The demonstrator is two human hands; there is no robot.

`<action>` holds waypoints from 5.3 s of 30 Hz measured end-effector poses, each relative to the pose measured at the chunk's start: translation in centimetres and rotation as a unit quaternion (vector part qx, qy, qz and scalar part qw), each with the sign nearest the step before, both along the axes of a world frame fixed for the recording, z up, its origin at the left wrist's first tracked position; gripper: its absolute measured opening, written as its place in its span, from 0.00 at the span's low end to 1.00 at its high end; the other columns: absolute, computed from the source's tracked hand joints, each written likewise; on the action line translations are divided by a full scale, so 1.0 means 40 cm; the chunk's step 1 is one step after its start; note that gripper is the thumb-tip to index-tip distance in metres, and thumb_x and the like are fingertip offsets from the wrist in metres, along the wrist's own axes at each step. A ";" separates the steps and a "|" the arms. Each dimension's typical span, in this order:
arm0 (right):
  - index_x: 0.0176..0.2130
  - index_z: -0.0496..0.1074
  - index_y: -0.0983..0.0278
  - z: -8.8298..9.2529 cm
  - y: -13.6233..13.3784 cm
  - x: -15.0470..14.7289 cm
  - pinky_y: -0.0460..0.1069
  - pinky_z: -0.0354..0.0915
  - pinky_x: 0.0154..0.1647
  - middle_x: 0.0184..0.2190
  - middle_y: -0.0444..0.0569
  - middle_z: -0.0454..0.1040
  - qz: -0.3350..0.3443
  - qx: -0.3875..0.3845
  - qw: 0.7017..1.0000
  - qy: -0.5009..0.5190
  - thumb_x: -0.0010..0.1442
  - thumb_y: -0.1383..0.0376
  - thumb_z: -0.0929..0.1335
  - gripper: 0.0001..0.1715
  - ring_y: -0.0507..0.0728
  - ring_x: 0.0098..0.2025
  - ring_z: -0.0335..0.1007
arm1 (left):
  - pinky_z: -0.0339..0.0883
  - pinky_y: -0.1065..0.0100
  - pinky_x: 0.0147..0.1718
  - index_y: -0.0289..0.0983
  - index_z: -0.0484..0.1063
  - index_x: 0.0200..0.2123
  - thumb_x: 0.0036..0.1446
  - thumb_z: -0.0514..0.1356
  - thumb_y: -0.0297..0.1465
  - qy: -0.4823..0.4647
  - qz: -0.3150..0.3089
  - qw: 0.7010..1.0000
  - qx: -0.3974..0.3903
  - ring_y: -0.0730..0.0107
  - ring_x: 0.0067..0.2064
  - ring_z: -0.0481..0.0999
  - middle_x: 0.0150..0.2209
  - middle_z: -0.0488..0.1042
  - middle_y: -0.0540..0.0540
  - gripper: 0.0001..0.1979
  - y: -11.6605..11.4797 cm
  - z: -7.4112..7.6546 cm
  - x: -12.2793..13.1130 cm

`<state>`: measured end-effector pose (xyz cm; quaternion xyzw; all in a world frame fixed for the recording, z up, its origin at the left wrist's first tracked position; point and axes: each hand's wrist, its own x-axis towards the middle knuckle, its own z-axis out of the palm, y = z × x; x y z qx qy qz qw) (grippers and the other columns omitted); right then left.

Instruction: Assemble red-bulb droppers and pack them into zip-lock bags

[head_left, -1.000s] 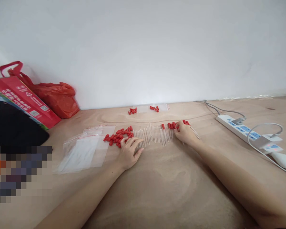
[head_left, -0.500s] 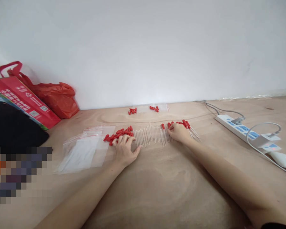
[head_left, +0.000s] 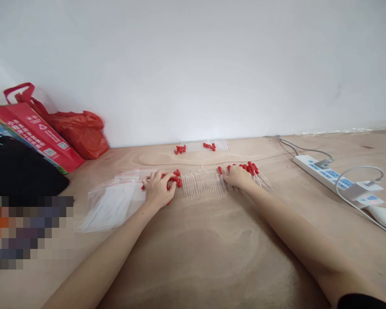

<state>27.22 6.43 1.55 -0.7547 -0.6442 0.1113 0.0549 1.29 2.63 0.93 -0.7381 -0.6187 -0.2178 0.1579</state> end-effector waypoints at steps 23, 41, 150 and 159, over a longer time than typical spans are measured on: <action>0.29 0.64 0.66 -0.083 -0.144 0.015 0.49 0.51 0.38 0.29 0.50 0.72 0.240 0.362 0.901 -0.011 0.61 0.62 0.55 0.16 0.53 0.30 0.64 | 0.56 0.63 0.43 0.36 0.62 0.33 0.57 0.49 0.30 -0.080 -0.256 0.963 0.000 0.68 0.36 0.68 0.31 0.71 0.48 0.05 -0.079 0.004 0.058; 0.32 0.66 0.65 -0.102 -0.174 -0.020 0.50 0.47 0.41 0.27 0.45 0.72 0.385 0.349 0.852 0.061 0.60 0.65 0.59 0.10 0.49 0.28 0.64 | 0.50 0.61 0.45 0.40 0.70 0.35 0.57 0.51 0.32 -0.097 -0.292 0.950 -0.055 0.72 0.34 0.71 0.31 0.75 0.50 0.08 -0.098 -0.047 0.082; 0.37 0.65 0.69 -0.055 -0.024 0.130 0.46 0.54 0.28 0.30 0.54 0.72 0.032 0.155 0.987 0.010 0.51 0.70 0.60 0.11 0.57 0.33 0.67 | 0.50 0.54 0.45 0.39 0.64 0.44 0.51 0.55 0.34 -0.042 -0.154 0.987 -0.003 0.57 0.48 0.62 0.45 0.65 0.42 0.15 -0.089 -0.054 0.062; 0.30 0.70 0.63 -0.030 -0.044 0.054 0.47 0.57 0.30 0.31 0.51 0.73 0.044 0.135 0.990 0.016 0.56 0.59 0.58 0.15 0.57 0.35 0.68 | 0.54 0.54 0.40 0.40 0.66 0.41 0.46 0.59 0.43 -0.051 -0.056 0.997 0.013 0.53 0.46 0.61 0.45 0.65 0.42 0.20 -0.070 -0.051 0.037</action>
